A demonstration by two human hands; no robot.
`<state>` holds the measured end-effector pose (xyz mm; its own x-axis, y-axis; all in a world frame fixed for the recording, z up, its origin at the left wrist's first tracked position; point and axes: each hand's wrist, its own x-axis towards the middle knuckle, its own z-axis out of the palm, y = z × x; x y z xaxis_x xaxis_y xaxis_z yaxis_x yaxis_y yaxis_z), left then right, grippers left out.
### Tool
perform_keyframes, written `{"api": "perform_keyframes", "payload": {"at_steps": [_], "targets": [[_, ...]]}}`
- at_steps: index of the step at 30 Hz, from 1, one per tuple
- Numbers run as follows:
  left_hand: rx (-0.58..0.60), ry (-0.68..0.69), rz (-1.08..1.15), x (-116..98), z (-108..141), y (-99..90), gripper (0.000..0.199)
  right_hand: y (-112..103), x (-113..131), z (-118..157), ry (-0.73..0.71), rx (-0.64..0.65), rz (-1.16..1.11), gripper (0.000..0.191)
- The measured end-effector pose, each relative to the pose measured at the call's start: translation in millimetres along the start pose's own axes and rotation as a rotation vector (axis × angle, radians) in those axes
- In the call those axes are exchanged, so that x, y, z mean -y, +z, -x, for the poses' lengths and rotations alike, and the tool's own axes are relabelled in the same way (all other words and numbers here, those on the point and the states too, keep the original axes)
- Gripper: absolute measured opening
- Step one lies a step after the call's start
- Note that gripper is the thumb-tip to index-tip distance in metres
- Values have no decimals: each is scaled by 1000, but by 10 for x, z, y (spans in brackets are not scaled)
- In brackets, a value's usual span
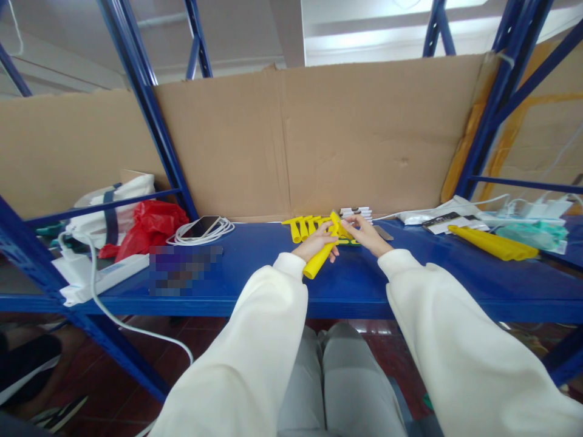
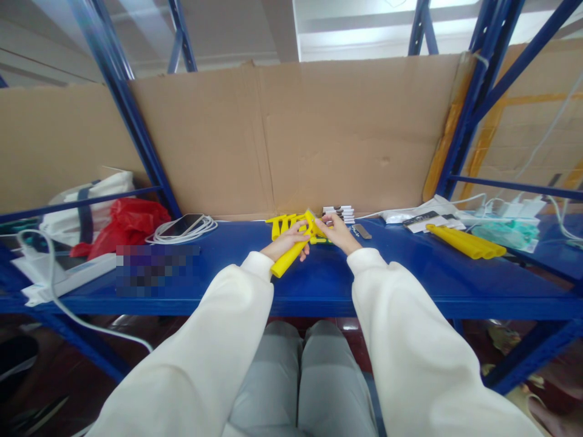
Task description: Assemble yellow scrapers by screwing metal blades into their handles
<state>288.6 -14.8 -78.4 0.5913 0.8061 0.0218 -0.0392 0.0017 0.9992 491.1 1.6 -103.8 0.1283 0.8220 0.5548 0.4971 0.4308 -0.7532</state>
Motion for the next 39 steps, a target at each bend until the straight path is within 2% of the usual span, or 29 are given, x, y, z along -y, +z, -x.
{"api": "perform_keyframes", "payload": {"at_steps": [3,7,10,13,18,20,28,31,35,39], "targets": [[-109,9,70,-52,12,17,68,-66,-1,-6,11,36,246,26],[-309,19,146,-105,30,54,65,-173,-22,27,49,212,688,25],[-360,4,167,-111,36,76,65,-222,-14,65,93,289,817,26],[-375,-15,158,-98,35,86,66,-253,-4,66,96,287,728,21],[-382,-37,129,-95,46,92,66,-251,-16,-3,81,216,325,14],[-379,-46,119,-99,51,91,68,-244,-21,-26,63,130,240,21],[-307,-84,62,-83,24,26,80,-315,-84,-75,22,-358,138,55],[-276,-106,47,-84,24,0,83,-325,-132,-116,35,-469,33,59],[-221,-150,-10,-88,55,-6,82,-313,-196,-174,83,-519,-70,61],[-219,-176,-47,-82,75,-4,80,-311,-236,-191,136,-485,-105,61]]}}
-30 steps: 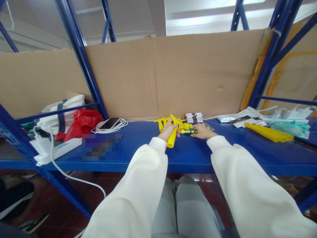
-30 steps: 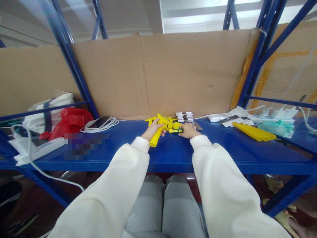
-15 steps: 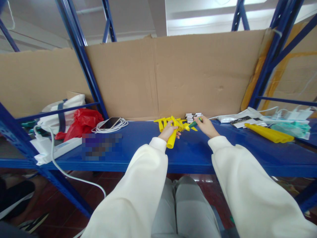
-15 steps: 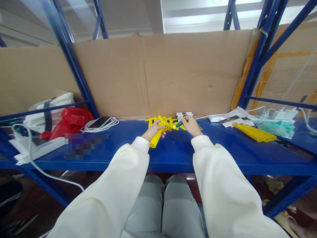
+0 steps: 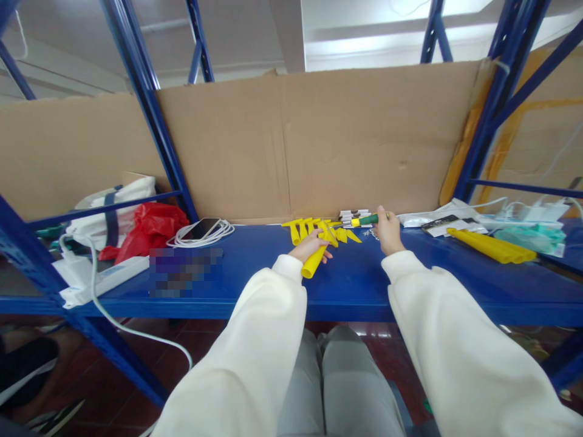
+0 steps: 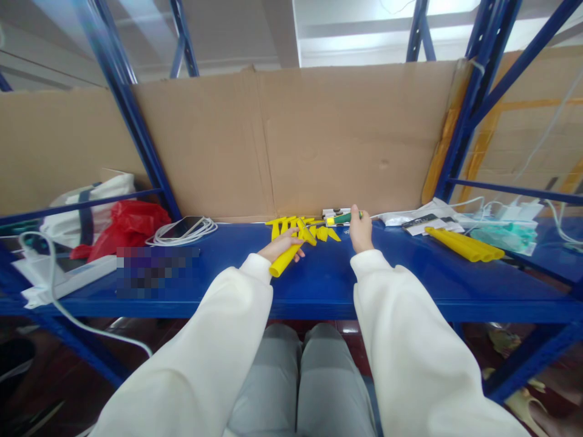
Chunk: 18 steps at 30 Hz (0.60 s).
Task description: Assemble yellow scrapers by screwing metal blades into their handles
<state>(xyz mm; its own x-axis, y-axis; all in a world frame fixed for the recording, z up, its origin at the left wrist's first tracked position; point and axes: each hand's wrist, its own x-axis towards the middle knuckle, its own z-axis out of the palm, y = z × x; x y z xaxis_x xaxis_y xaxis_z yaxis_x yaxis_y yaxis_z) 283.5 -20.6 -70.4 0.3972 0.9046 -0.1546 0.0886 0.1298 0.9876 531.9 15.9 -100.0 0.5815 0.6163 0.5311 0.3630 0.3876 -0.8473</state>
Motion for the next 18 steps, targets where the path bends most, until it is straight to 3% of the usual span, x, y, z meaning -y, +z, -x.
{"api": "perform_keyframes", "payload": {"at_steps": [11,18], "targets": [[23,-6,-4,29,-43,-14,84,0,28,41,44,31,8,55],[58,-7,31,37,-35,-25,88,-2,23,40,-27,33,-4,58]]}}
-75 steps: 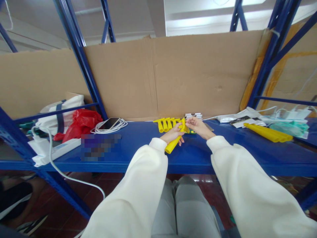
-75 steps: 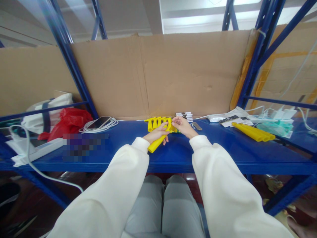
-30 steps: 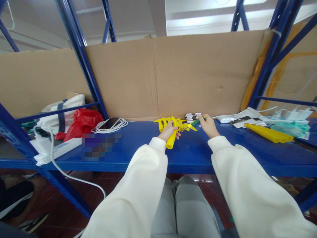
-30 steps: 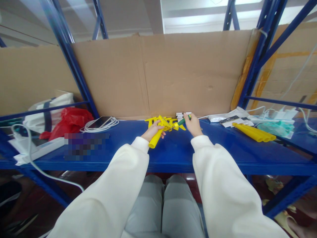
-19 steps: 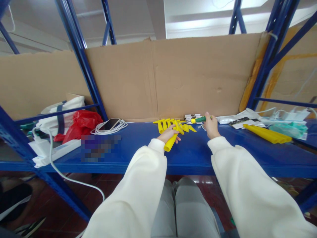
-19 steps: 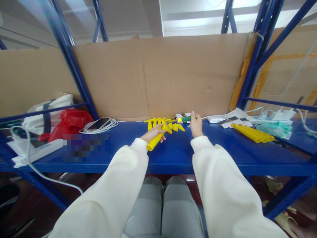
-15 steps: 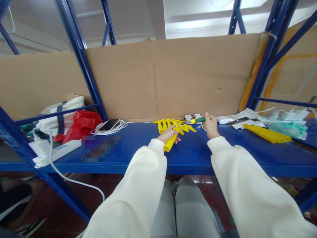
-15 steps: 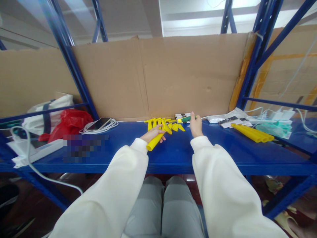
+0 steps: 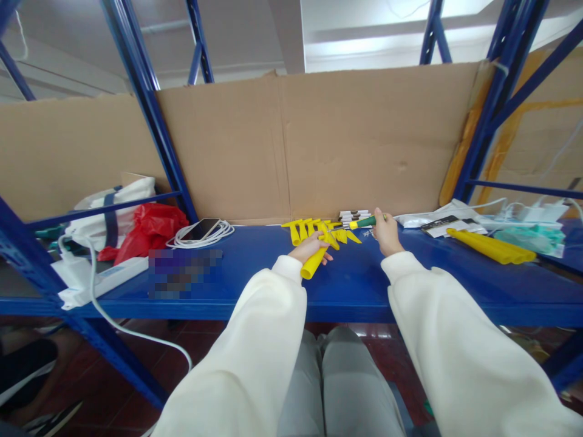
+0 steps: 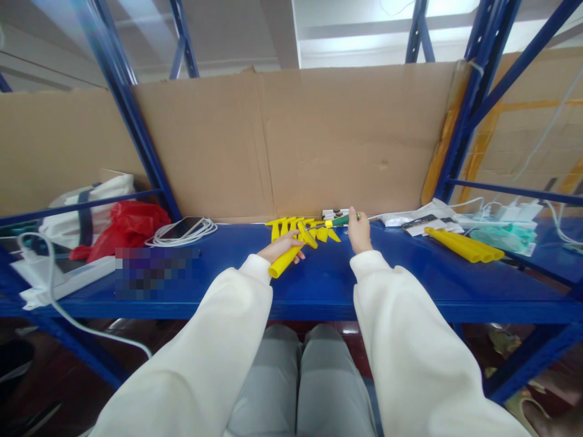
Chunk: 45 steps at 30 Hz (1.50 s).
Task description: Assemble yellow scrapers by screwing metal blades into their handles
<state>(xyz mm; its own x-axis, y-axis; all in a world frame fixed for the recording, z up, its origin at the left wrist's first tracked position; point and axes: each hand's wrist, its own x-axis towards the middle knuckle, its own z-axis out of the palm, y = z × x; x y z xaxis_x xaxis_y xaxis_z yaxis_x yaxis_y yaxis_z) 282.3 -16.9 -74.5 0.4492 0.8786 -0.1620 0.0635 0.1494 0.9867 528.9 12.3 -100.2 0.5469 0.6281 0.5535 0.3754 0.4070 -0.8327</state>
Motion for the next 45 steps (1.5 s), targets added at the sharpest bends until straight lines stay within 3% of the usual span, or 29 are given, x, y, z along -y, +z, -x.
{"api": "perform_keyframes", "payload": {"at_steps": [6,15,19,25,30,36,45], "targets": [[-28,-19,18,-18,-11,-11,80,10,21,24,25,-2,-5,58],[61,5,127,45,-143,-120,61,12,140,126,-55,30,-31,58],[40,7,119,63,-158,-126,64,-7,249,181,63,50,-130,61],[1,-17,63,50,-128,-92,63,-75,461,291,290,210,-351,69],[20,-28,63,36,-120,-98,58,-69,576,306,365,234,-431,65],[-1,-49,65,1,-81,-77,52,-68,550,235,349,370,-497,57],[-28,-70,82,-17,-65,-57,60,-48,441,200,293,252,-582,54]]}}
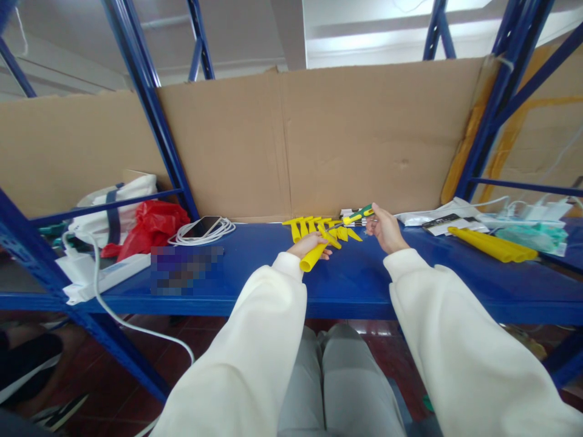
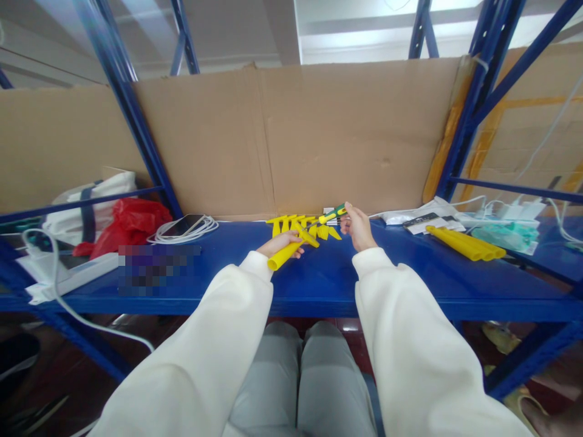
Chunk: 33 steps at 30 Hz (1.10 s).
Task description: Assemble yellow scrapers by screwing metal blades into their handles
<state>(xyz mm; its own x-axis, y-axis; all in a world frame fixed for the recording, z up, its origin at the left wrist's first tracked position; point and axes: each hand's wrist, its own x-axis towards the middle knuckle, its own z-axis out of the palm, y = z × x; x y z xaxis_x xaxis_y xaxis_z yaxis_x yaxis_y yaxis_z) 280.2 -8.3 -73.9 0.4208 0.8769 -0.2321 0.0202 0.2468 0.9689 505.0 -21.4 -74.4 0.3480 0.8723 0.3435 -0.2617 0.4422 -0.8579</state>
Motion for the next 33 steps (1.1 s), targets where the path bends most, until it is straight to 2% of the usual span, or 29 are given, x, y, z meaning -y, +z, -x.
{"api": "perform_keyframes", "payload": {"at_steps": [10,17,23,28,33], "targets": [[-21,29,-39,-8,83,52,62,-25,-19,4,-61,28,5,59],[-44,84,-53,42,26,32,86,-2,39,28,-37,17,-7,58],[-69,83,-75,19,60,66,81,2,19,17,-52,59,-2,54],[-56,57,-78,-4,93,62,86,-12,-7,-4,-89,10,-4,60],[-59,81,-91,9,81,67,84,-23,-1,-2,-90,-17,3,56]]}}
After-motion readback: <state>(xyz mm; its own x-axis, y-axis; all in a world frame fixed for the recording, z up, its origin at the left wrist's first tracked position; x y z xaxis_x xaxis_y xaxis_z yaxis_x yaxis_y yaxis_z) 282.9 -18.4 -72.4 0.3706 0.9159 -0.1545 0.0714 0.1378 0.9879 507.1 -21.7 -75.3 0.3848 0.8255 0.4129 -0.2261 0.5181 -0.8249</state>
